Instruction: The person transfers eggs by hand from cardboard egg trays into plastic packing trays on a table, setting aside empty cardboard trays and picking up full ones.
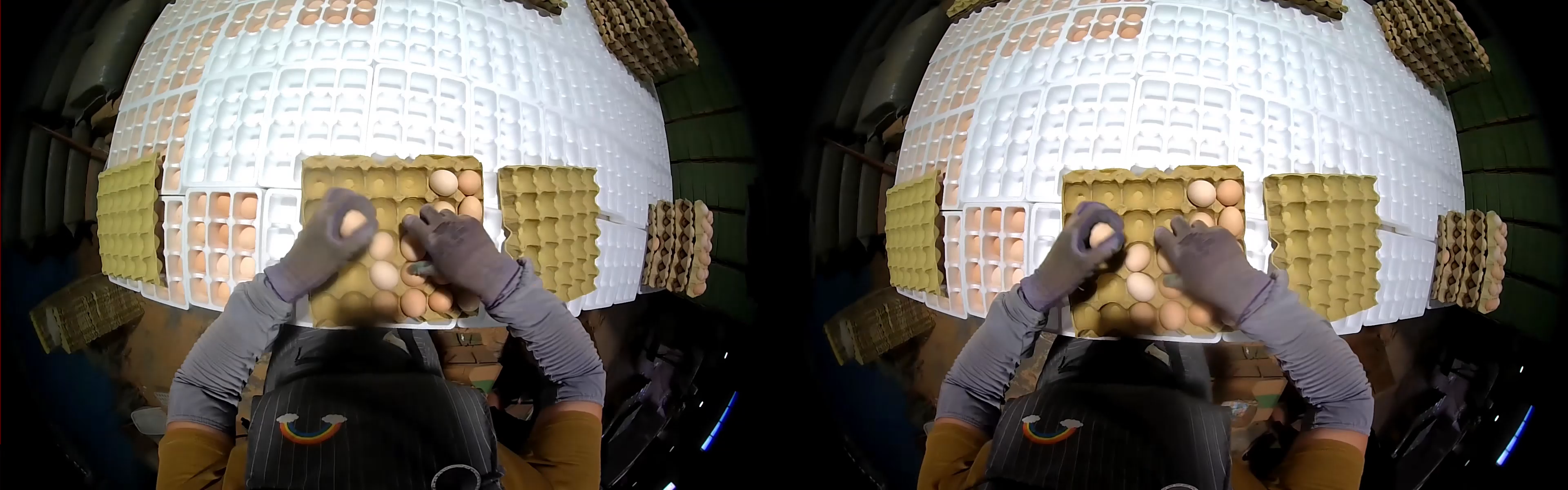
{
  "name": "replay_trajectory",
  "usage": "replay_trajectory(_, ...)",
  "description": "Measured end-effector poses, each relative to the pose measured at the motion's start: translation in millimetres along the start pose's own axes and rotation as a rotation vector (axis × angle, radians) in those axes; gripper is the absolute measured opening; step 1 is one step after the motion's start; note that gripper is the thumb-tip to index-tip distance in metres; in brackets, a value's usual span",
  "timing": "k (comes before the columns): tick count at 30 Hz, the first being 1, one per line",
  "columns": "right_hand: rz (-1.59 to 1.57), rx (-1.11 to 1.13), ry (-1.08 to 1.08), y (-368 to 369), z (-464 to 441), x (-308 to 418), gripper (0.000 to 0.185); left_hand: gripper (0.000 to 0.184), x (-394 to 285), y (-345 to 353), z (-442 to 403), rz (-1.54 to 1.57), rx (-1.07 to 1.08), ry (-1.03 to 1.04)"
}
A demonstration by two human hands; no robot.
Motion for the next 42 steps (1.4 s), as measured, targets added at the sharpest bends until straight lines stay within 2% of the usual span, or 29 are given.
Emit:
replay_trajectory(1,0.165,0.040,-0.094,7.9,-3.5,7.3,0.031,0.032,-7.9,14.0,11.5,-0.270,0.015,0.095)
replay_trajectory(3,0.101,0.000,-0.073,4.9,-7.8,1.1,0.029,0.028,-1.2,29.1,13.5,-0.601,0.060,0.075)
replay_trajectory(5,0.032,-0.036,-0.043,3.5,-8.7,-4.7,0.026,0.028,-7.2,25.5,8.3,-0.613,-0.043,0.146)
replay_trajectory(7,0.228,0.006,-0.142,12.0,-4.9,0.8,0.024,0.027,-18.2,17.5,5.5,-0.619,-0.139,0.213)
replay_trajectory(9,0.301,0.065,-0.166,20.3,-9.2,5.3,0.020,0.027,-19.4,16.5,2.1,-0.626,-0.058,0.176)
replay_trajectory(11,0.238,0.157,-0.154,19.2,-12.1,0.8,0.030,0.029,-8.7,27.9,7.6,-0.654,0.044,0.136)
replay_trajectory(12,0.239,0.156,-0.153,8.3,-9.2,0.0,0.030,0.030,-4.3,34.6,12.8,-0.794,0.092,0.133)
replay_trajectory(14,-0.521,0.203,0.258,-13.7,5.4,-32.1,0.042,0.036,0.2,42.2,10.8,-1.003,0.177,0.090)
replay_trajectory(15,-0.986,0.006,0.090,8.2,6.9,-49.8,0.048,0.036,1.7,40.3,8.7,-0.999,0.169,0.089)
replay_trajectory(17,-1.269,-0.054,-0.020,-11.5,22.4,-33.6,0.044,0.040,2.8,41.2,8.1,-0.983,0.187,0.167)
replay_trajectory(18,-0.972,-0.040,-0.084,-11.0,26.7,-24.4,0.042,0.040,-0.4,35.3,5.1,-0.982,0.183,0.166)
replay_trajectory(19,-0.676,-0.028,-0.145,-13.6,29.5,-9.3,0.040,0.042,-0.3,26.4,1.7,-0.796,0.239,0.056)
replay_trajectory(20,-0.299,0.052,-0.015,-5.8,33.3,4.5,0.031,0.045,0.2,19.1,0.8,-0.609,0.292,-0.051)
replay_trajectory(21,0.021,0.003,-0.076,-2.2,33.9,23.3,0.026,0.045,-3.1,10.9,0.5,-0.611,0.291,-0.050)
replay_trajectory(23,0.444,-0.214,-0.087,34.6,32.2,34.1,0.022,0.048,-1.7,-2.8,6.4,0.007,0.284,-0.242)
replay_trajectory(24,0.441,-0.220,-0.083,32.0,32.7,32.8,0.022,0.046,1.3,-4.5,16.6,0.408,0.253,-0.414)
replay_trajectory(25,0.343,-0.207,-0.091,27.8,33.0,30.1,0.023,0.043,-1.4,-4.4,26.1,0.755,0.245,-0.440)
replay_trajectory(27,0.245,-0.195,-0.104,15.8,41.3,27.7,0.024,0.042,-7.3,-5.7,35.6,1.049,0.252,-0.415)
replay_trajectory(28,-0.087,-0.248,0.020,1.7,51.2,14.4,0.027,0.042,-7.6,-5.1,37.1,1.050,0.250,-0.411)
replay_trajectory(29,-0.415,-0.298,0.145,-5.5,60.7,-4.8,0.029,0.040,-5.0,-5.2,37.0,0.931,0.231,-0.416)
replay_trajectory(30,-0.754,-0.286,0.091,9.0,63.4,-23.8,0.036,0.039,-2.9,-4.4,35.7,0.812,0.214,-0.418)
replay_trajectory(31,-1.209,-0.060,0.224,16.5,68.8,-31.3,0.044,0.039,-2.5,4.6,31.2,0.536,0.263,-0.435)
replay_trajectory(32,-1.512,0.012,0.289,28.2,77.5,-33.4,0.049,0.041,-12.8,14.3,27.5,0.045,0.285,-0.262)
replay_trajectory(33,-1.642,0.016,0.298,36.4,81.1,-29.4,0.049,0.044,-26.2,30.9,30.0,-0.443,0.288,-0.078)
replay_trajectory(34,-1.775,0.019,0.309,44.7,84.7,-25.4,0.050,0.050,-19.6,48.7,33.0,-0.870,0.266,-0.029)
replay_trajectory(35,-1.904,0.023,0.323,52.9,88.6,-21.3,0.052,0.049,-16.8,62.5,36.1,-1.022,0.247,0.024)
replay_trajectory(37,-1.725,-0.195,0.330,50.3,85.9,-22.6,0.048,0.045,-3.6,79.1,42.6,-1.241,0.190,0.122)
replay_trajectory(40,-1.521,-0.189,0.213,27.7,88.5,-14.4,0.046,0.042,-13.6,61.6,48.9,-0.910,0.122,0.166)
replay_trajectory(42,-1.732,-0.130,0.270,32.6,74.1,-4.2,0.053,0.044,-14.4,33.6,65.9,-0.740,-0.016,0.166)
Point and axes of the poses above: each hand's wrist, its own z-axis away from the middle knuckle, its own y-axis out of the palm, x = y × z, the point moved 7 cm from there along -z, towards the middle knuckle, and after that the axes turned 10 degrees about z, right-handed, at the moved point
